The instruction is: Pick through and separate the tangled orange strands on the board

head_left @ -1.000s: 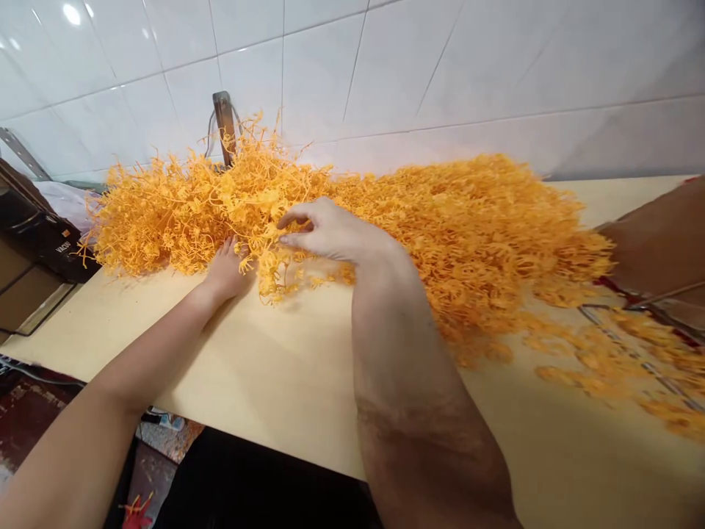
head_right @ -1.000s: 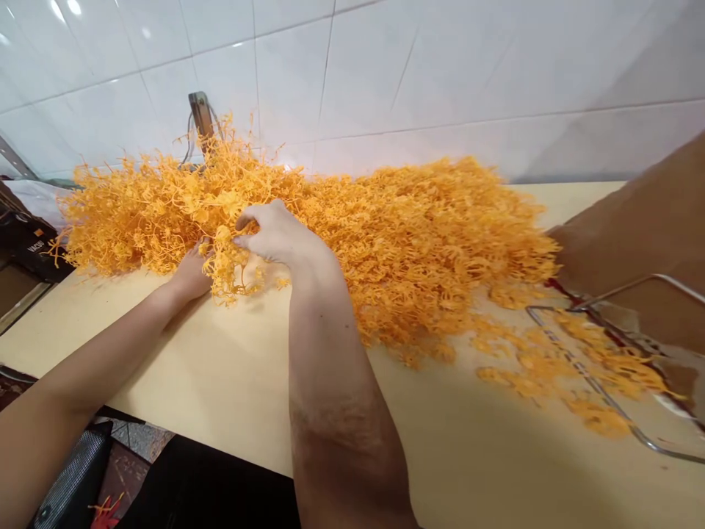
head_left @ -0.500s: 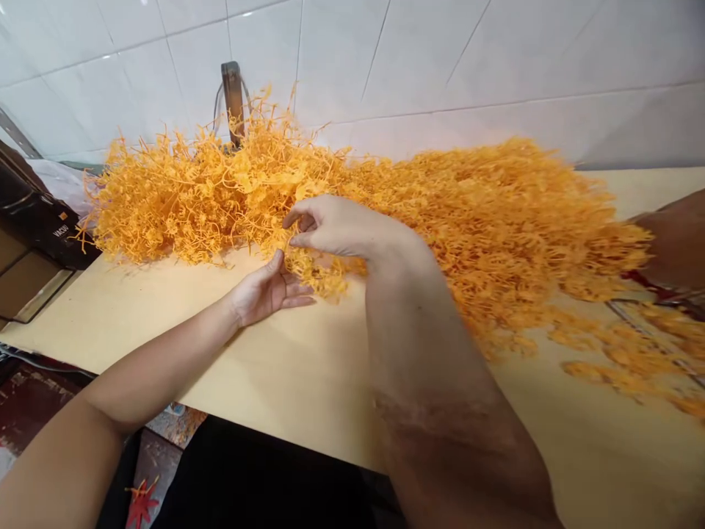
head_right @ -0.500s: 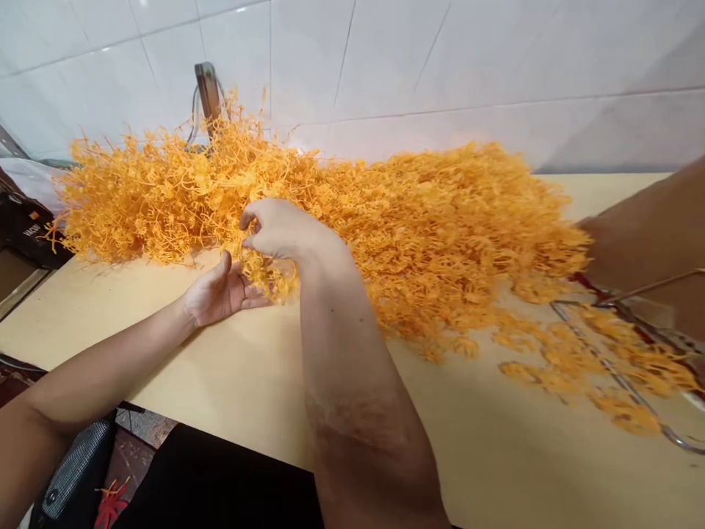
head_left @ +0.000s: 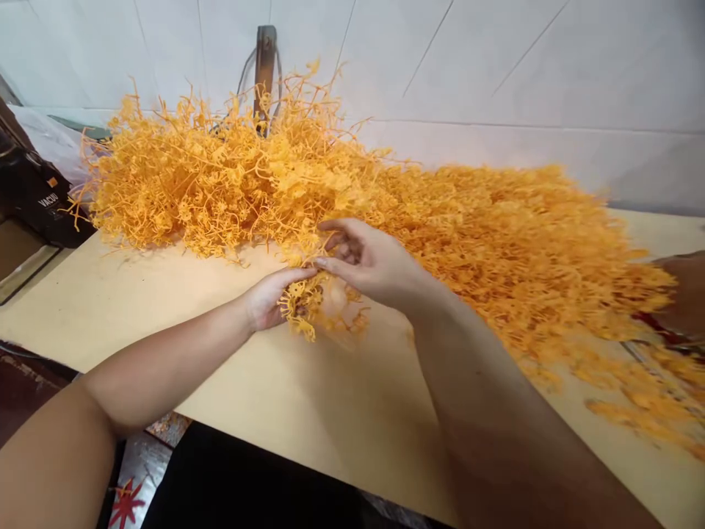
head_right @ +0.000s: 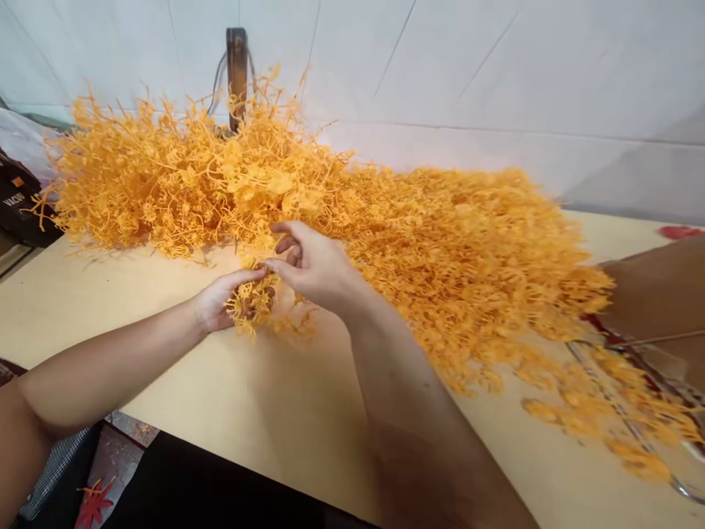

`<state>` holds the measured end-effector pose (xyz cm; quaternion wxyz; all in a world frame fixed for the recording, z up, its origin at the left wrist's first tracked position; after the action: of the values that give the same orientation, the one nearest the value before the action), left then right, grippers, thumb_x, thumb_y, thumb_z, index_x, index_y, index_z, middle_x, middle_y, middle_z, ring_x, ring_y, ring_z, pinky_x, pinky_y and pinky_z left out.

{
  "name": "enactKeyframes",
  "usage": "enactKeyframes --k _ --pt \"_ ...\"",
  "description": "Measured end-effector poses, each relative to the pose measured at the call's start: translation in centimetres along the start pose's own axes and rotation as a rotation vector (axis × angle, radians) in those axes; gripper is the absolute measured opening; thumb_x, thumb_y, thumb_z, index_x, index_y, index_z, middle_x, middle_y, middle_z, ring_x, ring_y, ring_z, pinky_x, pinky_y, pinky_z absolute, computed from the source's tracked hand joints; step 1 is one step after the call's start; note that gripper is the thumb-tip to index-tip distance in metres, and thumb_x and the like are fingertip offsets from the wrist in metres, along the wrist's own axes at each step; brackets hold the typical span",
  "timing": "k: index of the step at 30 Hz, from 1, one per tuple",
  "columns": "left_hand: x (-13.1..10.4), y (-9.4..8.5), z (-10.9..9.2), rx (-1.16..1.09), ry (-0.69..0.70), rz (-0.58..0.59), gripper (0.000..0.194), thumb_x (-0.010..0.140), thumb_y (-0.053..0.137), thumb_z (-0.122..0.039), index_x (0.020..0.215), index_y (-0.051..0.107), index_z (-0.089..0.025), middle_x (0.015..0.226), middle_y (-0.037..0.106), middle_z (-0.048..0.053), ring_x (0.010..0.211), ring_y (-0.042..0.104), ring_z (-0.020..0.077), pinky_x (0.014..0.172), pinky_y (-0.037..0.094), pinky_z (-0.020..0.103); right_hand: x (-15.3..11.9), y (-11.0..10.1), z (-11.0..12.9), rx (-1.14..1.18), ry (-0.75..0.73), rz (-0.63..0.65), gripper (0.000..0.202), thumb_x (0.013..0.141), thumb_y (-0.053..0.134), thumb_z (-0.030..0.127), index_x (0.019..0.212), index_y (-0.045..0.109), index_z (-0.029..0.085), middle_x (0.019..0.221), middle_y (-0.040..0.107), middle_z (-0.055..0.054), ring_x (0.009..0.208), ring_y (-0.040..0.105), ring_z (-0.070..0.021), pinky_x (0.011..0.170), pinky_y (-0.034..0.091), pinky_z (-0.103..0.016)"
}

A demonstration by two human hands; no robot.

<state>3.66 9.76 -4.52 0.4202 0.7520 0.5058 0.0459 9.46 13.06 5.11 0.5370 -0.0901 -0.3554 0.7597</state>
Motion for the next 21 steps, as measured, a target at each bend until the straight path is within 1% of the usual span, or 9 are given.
enactKeyframes --k 2,5,7,8,10,12,14,18,21 --pt "0.0 -0.2 0.2 0.038 -0.019 -0.005 0.015 0.080 0.047 -0.017 0.083 0.060 -0.012 0.062 0.064 0.002 0.052 0.059 0.0095 0.055 0.045 0.022 -1.3 -1.8 -0.4 0.130 -0.008 -0.136 0.039 0.072 0.058 0.030 0.108 0.050 0.020 0.090 0.057 -0.004 0.059 0.048 -0.0084 0.054 0.042 -0.024" --pt "-0.1 -0.5 0.0 0.039 0.004 -0.042 0.015 0.079 0.047 -0.015 0.086 0.060 -0.011 0.066 0.066 0.002 0.057 0.061 0.0101 0.058 0.047 0.022 -3.3 -4.8 -1.7 0.246 0.021 -0.406 0.018 0.072 0.056 0.028 0.087 0.053 0.019 0.075 0.054 -0.002 0.055 0.046 -0.0086 0.053 0.041 -0.025" --pt "-0.2 -0.4 -0.2 0.040 0.029 -0.053 0.016 0.079 0.046 -0.013 0.086 0.060 -0.011 0.069 0.067 0.004 0.062 0.063 0.0115 0.063 0.049 0.024 -4.1 -5.4 -2.1 0.234 0.040 -0.485 0.009 0.073 0.055 0.027 0.074 0.051 0.019 0.063 0.050 0.000 0.053 0.044 -0.0092 0.052 0.040 -0.026" --pt "-0.2 -0.3 -0.3 0.048 0.038 -0.048 0.017 0.079 0.045 -0.012 0.086 0.060 -0.010 0.070 0.068 0.005 0.064 0.064 0.0121 0.065 0.050 0.025 -4.1 -5.2 -1.9 0.199 0.035 -0.476 0.010 0.073 0.055 0.027 0.070 0.050 0.020 0.061 0.049 0.001 0.053 0.044 -0.0095 0.052 0.040 -0.026" --pt "-0.3 0.0 -0.4 0.071 0.056 -0.034 0.020 0.078 0.043 -0.010 0.088 0.060 -0.009 0.073 0.068 0.006 0.066 0.064 0.0126 0.069 0.050 0.027 -3.9 -4.1 -1.0 0.087 0.000 -0.394 0.010 0.073 0.055 0.027 0.067 0.051 0.020 0.062 0.051 -0.001 0.056 0.046 -0.0107 0.054 0.042 -0.027" --pt "-0.3 0.1 -0.6 0.102 0.077 -0.033 0.026 0.075 0.042 -0.007 0.093 0.060 -0.007 0.076 0.069 0.007 0.067 0.064 0.0131 0.075 0.050 0.029 -3.7 -2.8 -0.1 -0.027 -0.039 -0.293 0.008 0.073 0.054 0.025 0.068 0.053 0.019 0.068 0.054 -0.002 0.061 0.049 -0.0119 0.059 0.045 -0.027" --pt "-0.3 0.0 -0.7 0.134 0.097 -0.053 0.033 0.071 0.042 -0.004 0.099 0.060 -0.006 0.079 0.069 0.008 0.069 0.065 0.0138 0.078 0.049 0.031 -3.5 -1.8 0.2 -0.098 -0.043 -0.225 0.006 0.074 0.053 0.025 0.072 0.055 0.019 0.072 0.056 -0.004 0.065 0.051 -0.0127 0.063 0.046 -0.028" --pt "-0.4 -0.4 -0.7 0.193 0.116 -0.098 0.046 0.062 0.041 0.001 0.105 0.058 -0.007 0.079 0.070 0.006 0.066 0.064 0.0137 0.076 0.049 0.031 -3.2 -1.3 -1.3 -0.066 0.023 -0.203 0.008 0.075 0.053 0.026 0.078 0.056 0.019 0.074 0.056 -0.004 0.063 0.051 -0.0122 0.059 0.044 -0.027" --pt "-0.4 -0.6 -0.8 0.216 0.127 -0.129 0.045 0.060 0.043 0.002 0.100 0.060 -0.009 0.072 0.068 0.003 0.061 0.063 0.0130 0.073 0.049 0.031 -2.9 -0.6 -2.5 0.053 0.060 -0.171 0.009 0.078 0.049 0.025 0.080 0.055 0.018 0.069 0.055 -0.002 0.059 0.051 -0.0116 0.057 0.043 -0.026"
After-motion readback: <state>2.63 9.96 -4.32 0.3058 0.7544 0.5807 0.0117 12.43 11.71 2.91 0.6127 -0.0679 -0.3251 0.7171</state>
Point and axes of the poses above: each hand's wrist, its own x-axis towards the middle knuckle, its own y-axis out of the palm, z = x × y, the point moved 10 cm from there along x, towards the middle knuckle
